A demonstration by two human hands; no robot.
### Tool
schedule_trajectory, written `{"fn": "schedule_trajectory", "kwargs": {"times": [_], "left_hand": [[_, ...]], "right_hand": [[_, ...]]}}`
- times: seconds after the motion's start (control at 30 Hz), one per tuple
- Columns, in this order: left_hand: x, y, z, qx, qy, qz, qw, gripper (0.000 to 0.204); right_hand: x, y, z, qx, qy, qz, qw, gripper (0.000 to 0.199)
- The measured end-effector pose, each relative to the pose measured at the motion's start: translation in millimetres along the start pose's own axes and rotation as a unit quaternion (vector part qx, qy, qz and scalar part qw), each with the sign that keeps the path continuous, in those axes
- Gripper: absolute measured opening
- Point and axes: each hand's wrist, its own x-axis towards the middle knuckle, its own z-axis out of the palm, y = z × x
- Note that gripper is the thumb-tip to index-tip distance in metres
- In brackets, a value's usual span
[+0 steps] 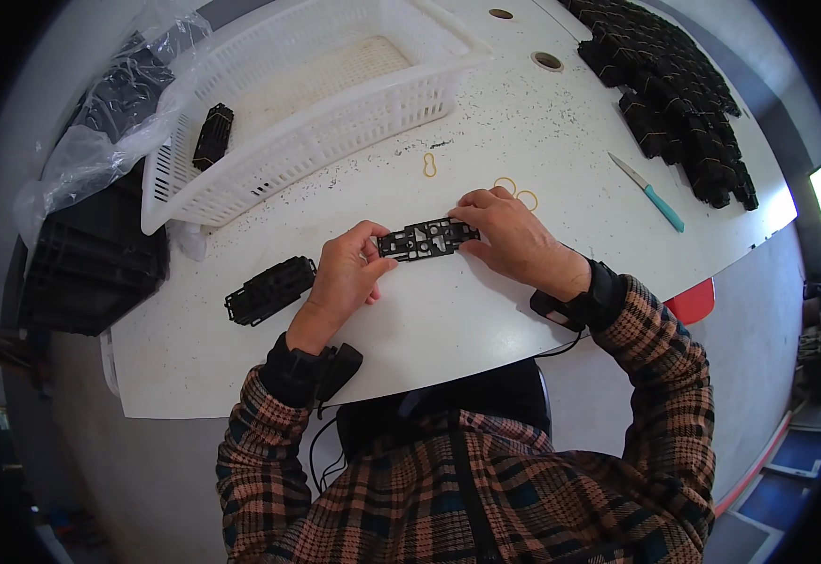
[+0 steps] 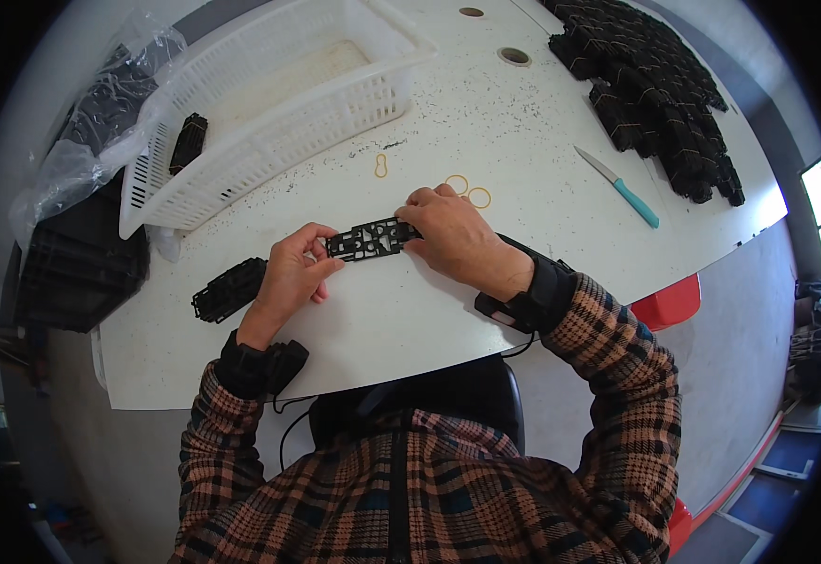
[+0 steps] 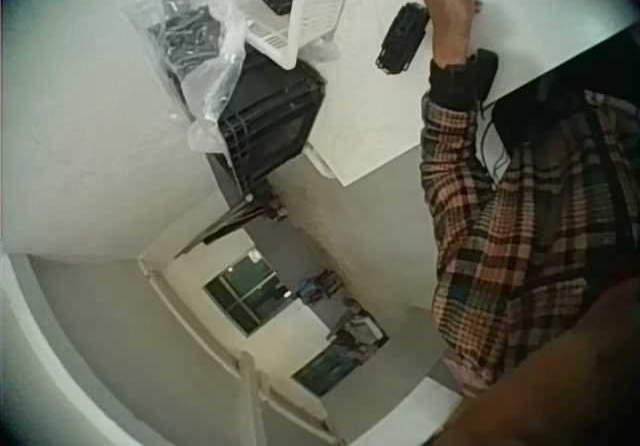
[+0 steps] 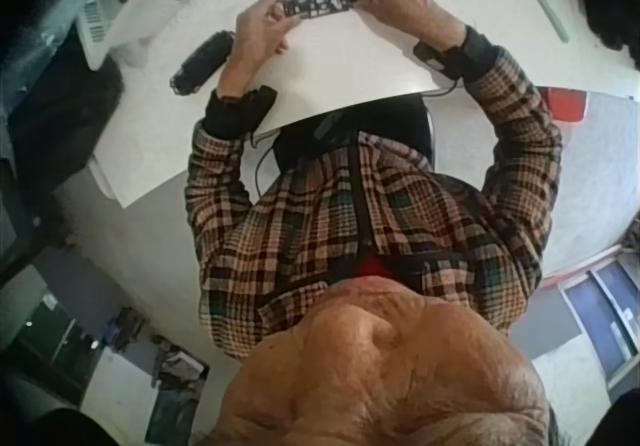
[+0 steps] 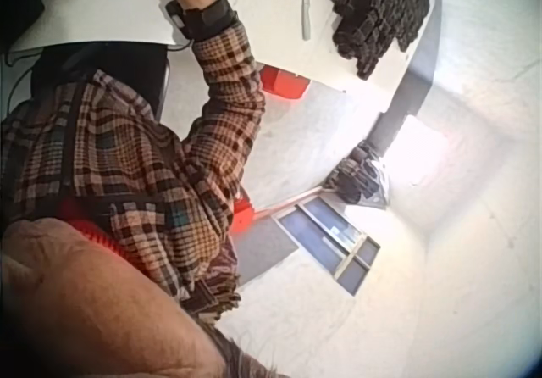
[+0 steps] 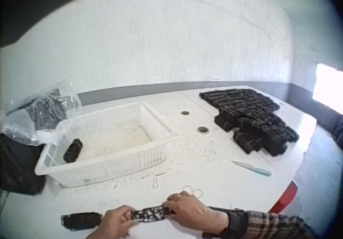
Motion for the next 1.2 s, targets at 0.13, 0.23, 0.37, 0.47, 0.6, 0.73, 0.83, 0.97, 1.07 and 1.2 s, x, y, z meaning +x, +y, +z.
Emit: {"fn": "schedule_trajectory", "kwargs": {"times": [0.13,0.23,0.37,0.47,0.6,0.73,0.83,0.97,1.07,1.2], "left_hand": [[2,0,-1,0.003,-0.006,-0.006,1.000,0.031],[2,1,0,0.002,-0.004,-0.009,1.000,0.032],[3,0,-1,-0.006,0.001,-0.006,1.000,0.032],[4,1,-1,-0.006,-0.002,-0.007,1.000,0.032],[6,2,-5,0.013,-0.015,-0.014,1.000,0.034],[8,4,-7,0.038,-0.025,-0.015,0.999,0.033],[8,9,-7,0.045,-0.032,-0.022,0.998,0.032],[11,7,-9,0.059,-0.035,-0.016,0.998,0.032],[10,7,-9,0.050,-0.027,-0.018,0.998,0.031],[12,2,-7,0.063,-0.024,0.010,0.998,0.032]], "right_hand": [[0,0,1,0.001,0.004,-0.001,1.000,0.039],[-1,0,1,-0.003,0.006,-0.002,1.000,0.038],[0,-2,2,-0.016,0.003,-0.001,1.000,0.037],[0,-2,2,-0.034,0.003,0.003,0.999,0.036],[1,-2,4,-0.033,0.001,0.004,0.999,0.036],[0,-3,2,-0.021,-0.008,0.009,1.000,0.037],[2,-4,1,-0.028,-0.013,0.013,0.999,0.038],[5,-4,0,-0.031,-0.023,0.019,0.999,0.039],[7,-5,-1,-0.034,-0.030,0.020,0.999,0.039],[6,-4,-2,-0.048,-0.042,0.016,0.998,0.038]]}}
